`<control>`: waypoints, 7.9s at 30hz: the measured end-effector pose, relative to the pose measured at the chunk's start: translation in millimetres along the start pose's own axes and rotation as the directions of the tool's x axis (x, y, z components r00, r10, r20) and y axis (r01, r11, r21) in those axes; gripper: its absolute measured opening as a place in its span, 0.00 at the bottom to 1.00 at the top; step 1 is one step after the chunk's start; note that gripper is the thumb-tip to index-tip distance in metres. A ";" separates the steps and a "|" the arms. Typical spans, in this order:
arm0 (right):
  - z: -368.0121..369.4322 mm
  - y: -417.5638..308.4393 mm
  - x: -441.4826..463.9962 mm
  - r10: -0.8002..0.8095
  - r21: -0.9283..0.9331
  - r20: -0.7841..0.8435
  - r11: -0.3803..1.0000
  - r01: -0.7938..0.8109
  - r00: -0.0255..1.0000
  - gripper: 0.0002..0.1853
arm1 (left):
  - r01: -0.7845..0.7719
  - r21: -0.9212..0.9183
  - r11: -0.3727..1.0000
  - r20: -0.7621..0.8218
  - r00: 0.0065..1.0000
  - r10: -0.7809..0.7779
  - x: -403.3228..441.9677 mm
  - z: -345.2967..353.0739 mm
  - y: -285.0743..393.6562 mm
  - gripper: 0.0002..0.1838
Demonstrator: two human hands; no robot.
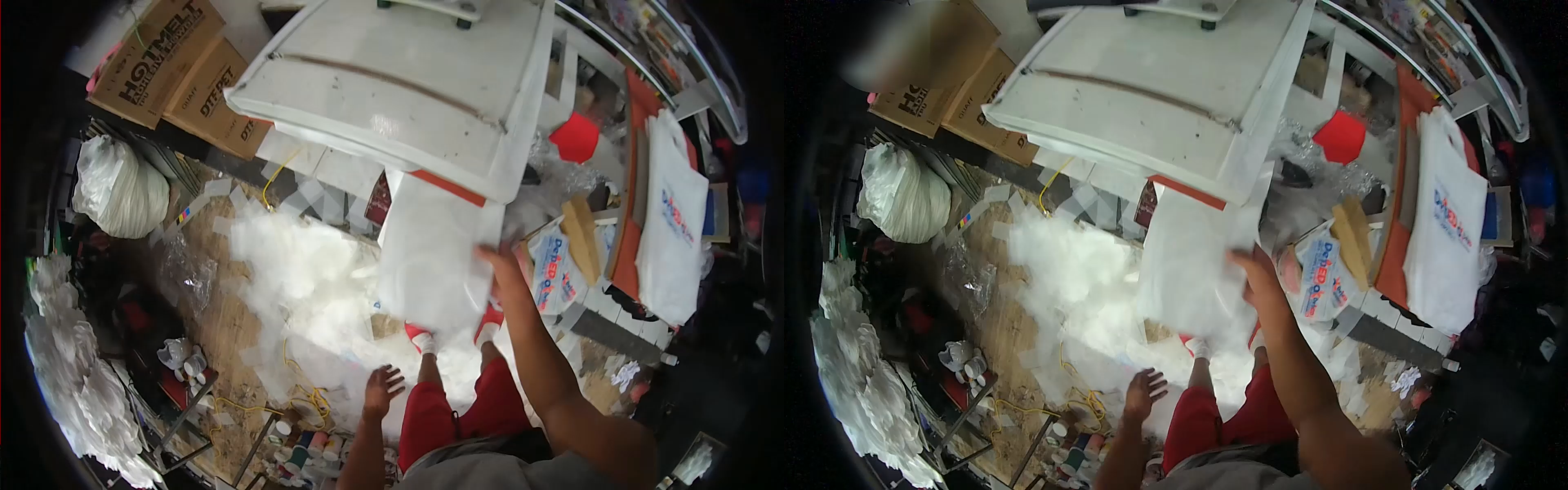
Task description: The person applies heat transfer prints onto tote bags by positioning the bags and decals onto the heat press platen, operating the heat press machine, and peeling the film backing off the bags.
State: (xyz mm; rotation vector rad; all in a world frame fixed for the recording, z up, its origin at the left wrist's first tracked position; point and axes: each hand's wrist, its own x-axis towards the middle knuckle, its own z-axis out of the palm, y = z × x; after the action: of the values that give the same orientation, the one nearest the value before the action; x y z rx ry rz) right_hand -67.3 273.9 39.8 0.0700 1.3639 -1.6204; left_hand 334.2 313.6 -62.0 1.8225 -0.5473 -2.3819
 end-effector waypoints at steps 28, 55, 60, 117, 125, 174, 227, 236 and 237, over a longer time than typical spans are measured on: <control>-10.5 -45.5 -234.3 -0.298 -0.452 0.803 0.260 0.853 0.516 0.22 | -0.748 0.629 -0.215 0.689 0.407 0.600 -105.8 173.3 146.3 0.13; -29.5 -191.2 -311.0 -0.519 -0.573 0.297 0.575 0.585 0.801 0.20 | -0.847 0.531 -0.017 0.504 0.300 0.810 -249.2 202.7 198.4 0.21; -12.4 -199.7 -324.9 -0.536 -0.800 0.355 0.250 0.545 0.766 0.19 | -0.862 0.495 -0.112 0.471 0.158 0.868 -238.1 220.6 212.9 0.24; -428.9 -311.5 -175.3 -0.944 -0.971 -0.036 0.111 0.214 0.328 0.10 | -0.628 0.514 -0.584 0.824 0.173 0.539 -108.0 642.7 123.0 0.22; -440.3 -317.8 -207.3 -0.908 -0.834 -0.363 0.417 0.361 0.210 0.13 | -0.798 0.515 -0.311 0.745 0.238 0.624 -126.2 623.2 140.8 0.18; -414.0 84.4 -57.2 -0.589 -0.841 -0.540 0.391 -0.373 0.601 0.15 | -0.043 0.930 0.365 0.005 0.995 0.104 -55.2 -99.7 1.1 0.11; -355.3 31.1 -120.1 -0.703 -0.974 -0.224 0.137 -0.181 0.675 0.06 | -0.338 0.925 0.175 0.300 0.930 0.212 -68.2 72.7 11.8 0.14; -209.2 -154.9 -303.4 -0.495 -0.747 0.036 0.563 0.353 0.868 0.06 | -0.867 0.499 -0.019 0.866 0.499 -0.039 -180.3 410.4 79.2 0.22; -222.8 -176.0 -303.9 -0.514 -0.749 -0.048 0.586 0.310 0.856 0.05 | -0.842 0.538 0.040 0.843 0.535 -0.058 -183.2 424.7 85.9 0.21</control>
State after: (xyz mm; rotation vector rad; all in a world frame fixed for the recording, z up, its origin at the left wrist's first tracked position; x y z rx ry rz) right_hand -143.7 616.2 263.2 -0.5822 2.2923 -1.3292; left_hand -29.1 381.4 229.0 0.2068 -2.7985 -2.0261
